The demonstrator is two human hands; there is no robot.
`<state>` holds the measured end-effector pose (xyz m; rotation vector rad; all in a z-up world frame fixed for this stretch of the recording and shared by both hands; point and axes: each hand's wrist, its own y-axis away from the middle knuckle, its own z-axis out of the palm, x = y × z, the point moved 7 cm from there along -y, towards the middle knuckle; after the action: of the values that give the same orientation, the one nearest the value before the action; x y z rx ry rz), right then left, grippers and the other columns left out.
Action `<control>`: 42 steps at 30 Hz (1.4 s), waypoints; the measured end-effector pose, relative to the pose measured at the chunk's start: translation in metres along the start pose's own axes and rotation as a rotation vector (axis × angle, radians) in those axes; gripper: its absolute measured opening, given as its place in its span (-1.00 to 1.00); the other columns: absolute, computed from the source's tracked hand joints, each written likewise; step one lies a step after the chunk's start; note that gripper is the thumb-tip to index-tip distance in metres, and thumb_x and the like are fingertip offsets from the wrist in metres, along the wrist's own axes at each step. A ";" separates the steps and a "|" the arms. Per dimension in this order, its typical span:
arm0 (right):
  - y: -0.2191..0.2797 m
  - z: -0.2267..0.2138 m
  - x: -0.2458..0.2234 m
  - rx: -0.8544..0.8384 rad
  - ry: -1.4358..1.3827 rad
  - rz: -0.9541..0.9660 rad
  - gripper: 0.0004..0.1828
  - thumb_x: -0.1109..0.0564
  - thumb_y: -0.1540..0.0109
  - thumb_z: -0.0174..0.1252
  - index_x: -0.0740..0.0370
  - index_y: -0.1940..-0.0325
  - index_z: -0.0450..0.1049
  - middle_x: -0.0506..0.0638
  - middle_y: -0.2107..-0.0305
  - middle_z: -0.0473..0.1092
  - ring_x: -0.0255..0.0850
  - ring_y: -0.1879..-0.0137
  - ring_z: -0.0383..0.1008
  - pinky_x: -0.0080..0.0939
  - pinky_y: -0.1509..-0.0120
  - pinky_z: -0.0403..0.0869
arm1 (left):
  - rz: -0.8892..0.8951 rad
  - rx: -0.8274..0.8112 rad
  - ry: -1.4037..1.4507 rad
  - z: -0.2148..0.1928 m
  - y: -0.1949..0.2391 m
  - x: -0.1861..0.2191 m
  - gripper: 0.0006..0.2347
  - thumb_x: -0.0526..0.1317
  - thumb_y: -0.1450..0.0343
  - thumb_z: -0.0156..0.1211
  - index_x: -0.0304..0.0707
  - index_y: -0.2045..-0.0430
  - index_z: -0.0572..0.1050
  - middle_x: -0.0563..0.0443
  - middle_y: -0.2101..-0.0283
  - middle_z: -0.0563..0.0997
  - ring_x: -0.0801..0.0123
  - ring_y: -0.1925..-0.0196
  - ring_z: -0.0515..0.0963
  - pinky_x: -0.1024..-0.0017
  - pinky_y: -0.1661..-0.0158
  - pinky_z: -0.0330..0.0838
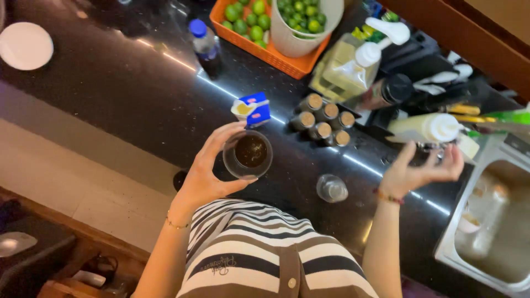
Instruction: The recorder prepares an iced coffee drink by combining ingredients in a shaker, adding ice, shaking, and pouring into glasses.
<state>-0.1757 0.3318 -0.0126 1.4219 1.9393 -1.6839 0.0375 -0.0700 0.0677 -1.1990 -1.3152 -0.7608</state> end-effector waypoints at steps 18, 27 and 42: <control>0.156 0.230 -0.564 -1.397 -0.689 -0.721 -0.89 0.15 -0.09 0.14 0.23 0.49 0.43 0.01 0.51 0.45 -0.12 0.37 0.52 -0.16 0.18 0.49 | -0.107 0.294 -0.174 -0.382 0.171 -0.029 -0.29 -0.28 -0.17 0.55 -0.24 -0.26 0.34 -0.09 -0.32 0.45 0.14 -0.40 0.45 0.23 -0.38 0.32; 0.253 0.402 -0.688 -1.949 -1.051 -0.966 -0.88 0.17 -0.05 0.12 0.26 0.47 0.35 0.03 0.45 0.39 -0.07 0.35 0.42 -0.12 0.20 0.40 | -0.132 0.538 -0.105 -0.582 0.189 -0.033 -0.26 -0.30 -0.19 0.54 -0.27 -0.31 0.31 -0.12 -0.33 0.44 0.16 -0.40 0.49 0.23 -0.40 0.38; 0.322 0.796 -0.803 -1.568 -0.303 -0.200 -0.84 0.42 -0.17 -0.09 0.34 0.36 0.41 0.03 0.48 0.42 -0.23 0.37 0.43 -0.23 0.24 0.38 | 0.117 0.454 -0.337 -0.897 0.108 -0.041 -0.37 -0.17 -0.36 0.54 -0.26 -0.29 0.31 -0.08 -0.32 0.48 0.12 -0.34 0.53 0.28 -0.34 0.47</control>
<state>0.1490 -0.7957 0.0669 0.3107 2.1917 -0.0212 0.4052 -0.8936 0.1371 -1.0464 -1.5728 -0.1582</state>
